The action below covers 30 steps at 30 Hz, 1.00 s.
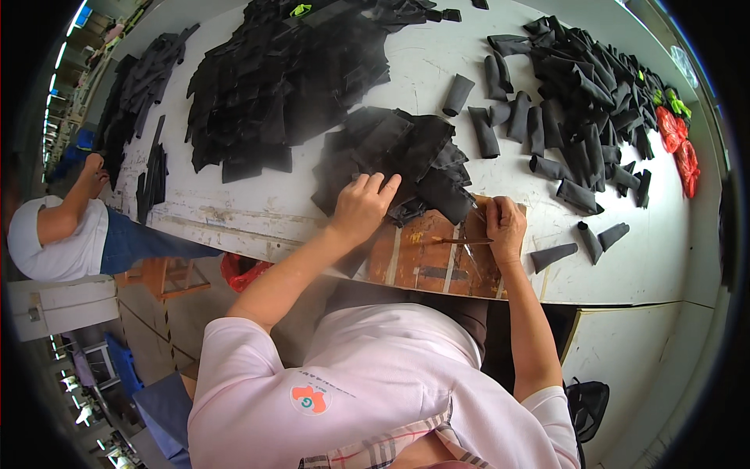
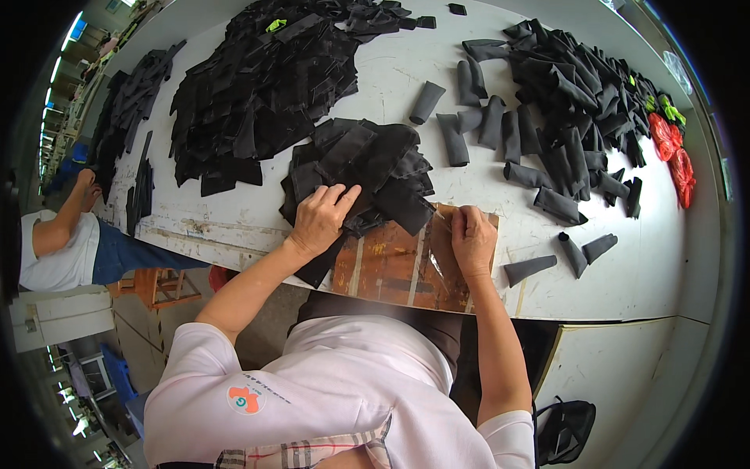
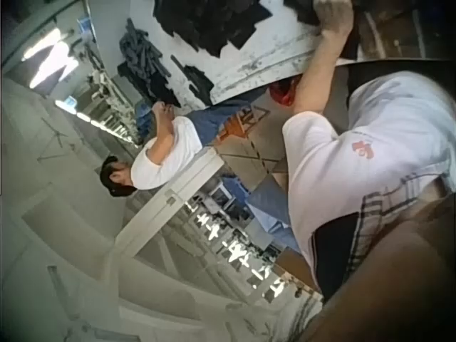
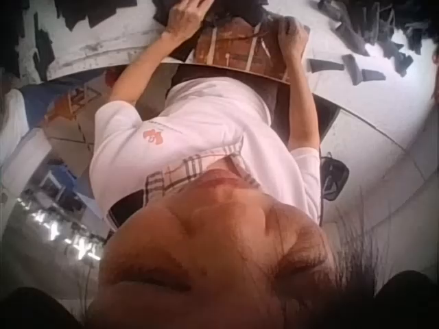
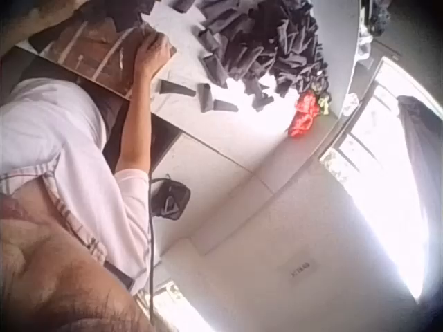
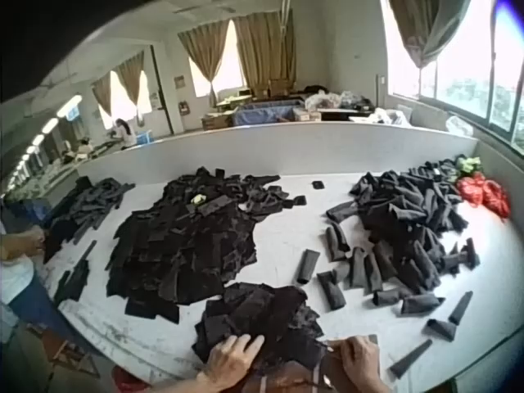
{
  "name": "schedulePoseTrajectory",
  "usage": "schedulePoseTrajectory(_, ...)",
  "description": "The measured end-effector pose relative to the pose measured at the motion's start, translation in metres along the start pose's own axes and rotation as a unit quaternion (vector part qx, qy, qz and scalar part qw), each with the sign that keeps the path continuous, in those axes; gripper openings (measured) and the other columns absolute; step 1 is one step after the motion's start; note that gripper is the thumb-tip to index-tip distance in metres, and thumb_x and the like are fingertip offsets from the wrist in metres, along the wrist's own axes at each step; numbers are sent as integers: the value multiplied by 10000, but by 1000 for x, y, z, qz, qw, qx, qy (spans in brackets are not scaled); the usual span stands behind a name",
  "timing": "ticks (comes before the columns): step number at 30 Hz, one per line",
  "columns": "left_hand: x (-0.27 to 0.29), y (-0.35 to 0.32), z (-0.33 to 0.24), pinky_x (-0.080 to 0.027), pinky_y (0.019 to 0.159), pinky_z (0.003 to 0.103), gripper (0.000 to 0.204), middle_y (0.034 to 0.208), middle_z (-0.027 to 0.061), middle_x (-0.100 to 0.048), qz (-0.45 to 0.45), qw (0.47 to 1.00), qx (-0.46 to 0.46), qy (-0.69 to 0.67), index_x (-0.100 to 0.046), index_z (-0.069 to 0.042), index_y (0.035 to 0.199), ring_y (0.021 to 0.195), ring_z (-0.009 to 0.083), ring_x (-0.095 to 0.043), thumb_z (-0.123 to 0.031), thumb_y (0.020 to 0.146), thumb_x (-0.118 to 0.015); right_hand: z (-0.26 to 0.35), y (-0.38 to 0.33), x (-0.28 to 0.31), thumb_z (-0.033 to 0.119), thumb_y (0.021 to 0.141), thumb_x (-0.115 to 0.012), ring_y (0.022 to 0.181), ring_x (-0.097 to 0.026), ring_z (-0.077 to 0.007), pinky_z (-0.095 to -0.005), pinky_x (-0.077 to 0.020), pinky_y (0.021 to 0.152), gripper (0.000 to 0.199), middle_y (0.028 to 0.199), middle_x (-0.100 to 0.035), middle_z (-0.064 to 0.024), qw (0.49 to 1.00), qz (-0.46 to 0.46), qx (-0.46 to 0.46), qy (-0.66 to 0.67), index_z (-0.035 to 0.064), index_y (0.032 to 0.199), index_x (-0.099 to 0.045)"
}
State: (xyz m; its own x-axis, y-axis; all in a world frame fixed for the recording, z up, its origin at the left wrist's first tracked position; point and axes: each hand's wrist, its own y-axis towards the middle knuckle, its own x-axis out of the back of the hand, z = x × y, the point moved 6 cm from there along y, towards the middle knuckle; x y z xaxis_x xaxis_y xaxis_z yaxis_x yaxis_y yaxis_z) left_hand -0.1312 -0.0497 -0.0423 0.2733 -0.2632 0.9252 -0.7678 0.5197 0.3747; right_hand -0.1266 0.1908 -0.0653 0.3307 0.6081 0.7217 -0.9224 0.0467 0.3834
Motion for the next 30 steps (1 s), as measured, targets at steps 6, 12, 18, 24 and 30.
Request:
schedulePoseTrajectory(6, -2, -6, -6, -417, 805, 342, 592, 1134, 190, -440, 127, 989, 67, 17, -431, -29, 1211, 948, 315, -480, 12, 635, -560, 0, 1, 0, 105, 781, -556, 565, -548, -301, -367, -425, 509, 72, 654, -562, -122, 1000, -1, 2, 2, 55, 735, -532)
schedulePoseTrajectory(12, 33, 30, 30, -371, 898, 324, 555, 1155, 202, -453, 116, 927, 141, -327, -412, 31, 1188, 1065, 284, -469, 12, 641, -503, -1, 0, 2, 114, 783, -553, 574, -548, -303, -370, -427, 512, 84, 651, -558, -122, 1000, -6, -2, -8, 56, 728, -526)
schedulePoseTrajectory(18, -11, 104, 39, -462, 710, 389, 423, 877, 222, -584, 35, 959, 246, -136, -568, 42, 916, 813, 356, -567, -334, 732, -632, 0, 0, -1, 110, 779, -558, 565, -547, -297, -368, -427, 504, 85, 657, -559, -111, 1000, -9, 11, 0, 56, 725, -522)
schedulePoseTrajectory(24, -63, 108, 41, -465, 659, 388, 189, 821, 195, -597, 80, 946, 267, -162, -571, 4, 758, 759, 349, -576, -145, 692, -666, 3, 2, 1, 100, 774, -560, 560, -547, -295, -365, -428, 502, 73, 659, -563, -112, 1000, -8, 0, 15, 55, 728, -525)
schedulePoseTrajectory(30, 27, 86, 33, -454, 613, 283, 136, 743, 127, -615, -202, 832, 275, -438, -555, 21, 834, 672, 186, -599, -46, 729, -609, -2, -4, 2, 104, 781, -562, 553, -541, -274, -350, -422, 505, 79, 641, -557, -113, 1000, -15, 2, 22, 46, 734, -535)
